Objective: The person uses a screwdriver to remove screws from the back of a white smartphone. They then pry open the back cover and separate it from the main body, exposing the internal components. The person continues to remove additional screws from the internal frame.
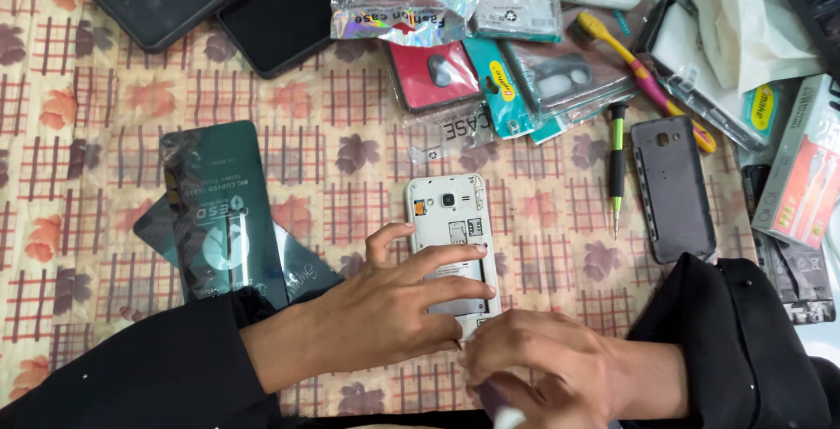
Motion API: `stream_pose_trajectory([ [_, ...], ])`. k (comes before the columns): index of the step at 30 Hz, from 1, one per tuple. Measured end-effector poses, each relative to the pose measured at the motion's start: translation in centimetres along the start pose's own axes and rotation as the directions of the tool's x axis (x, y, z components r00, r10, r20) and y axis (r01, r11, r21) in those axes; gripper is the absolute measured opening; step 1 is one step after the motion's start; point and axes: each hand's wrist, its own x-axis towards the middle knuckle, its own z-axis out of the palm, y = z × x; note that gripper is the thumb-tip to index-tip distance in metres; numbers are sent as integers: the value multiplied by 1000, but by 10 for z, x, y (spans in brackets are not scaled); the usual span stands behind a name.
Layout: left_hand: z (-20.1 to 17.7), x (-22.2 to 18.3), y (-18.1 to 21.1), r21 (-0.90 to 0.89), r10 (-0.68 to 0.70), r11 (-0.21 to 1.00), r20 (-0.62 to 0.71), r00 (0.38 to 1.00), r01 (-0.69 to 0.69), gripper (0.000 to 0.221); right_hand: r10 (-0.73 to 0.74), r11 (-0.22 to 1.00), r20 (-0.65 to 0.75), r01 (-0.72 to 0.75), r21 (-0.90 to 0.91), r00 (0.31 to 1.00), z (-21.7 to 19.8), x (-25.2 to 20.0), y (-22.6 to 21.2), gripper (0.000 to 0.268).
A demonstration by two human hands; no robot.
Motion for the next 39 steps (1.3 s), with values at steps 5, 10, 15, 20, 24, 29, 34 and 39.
stream_pose_trajectory([
  [5, 0, 5, -5, -92, -47, 994, 50, 998, 51, 17, -182, 981, 151, 191, -45, 972, -13, -2, -2, 41],
  [10, 0, 2, -3, -75, -24, 997, 47, 999, 27, 13, 41, 998, 9, -41, -39, 999, 1, 0, -5, 29],
  [15, 2, 4, -3, -66, -62, 996, 84, 995, 67, 17, -131, 991, 61, 129, 33, 990, -10, -6, 4, 45],
  [20, 0, 11, -8, -102, -138, 982, 167, 976, 156, 44, -233, 962, -15, 228, -150, 972, 1, -5, 2, 46],
  [24, -3, 9, -9, -105, -156, 979, 184, 971, 177, 48, 112, 994, 2, -112, 10, 994, 10, -8, -1, 45],
  [29, -6, 8, -6, -62, -156, 984, 172, 973, 169, 40, -134, 979, 120, 112, 172, 984, -6, -4, 6, 46],
  [34, -8, 6, -4, -40, -126, 990, 127, 984, 132, 36, -224, 963, 41, 228, -142, 974, -7, 5, 2, 53],
  [39, -6, 4, -3, -5, -108, 994, 84, 991, 109, 38, -127, 982, 56, 133, -132, 990, -8, 5, -4, 51],
])
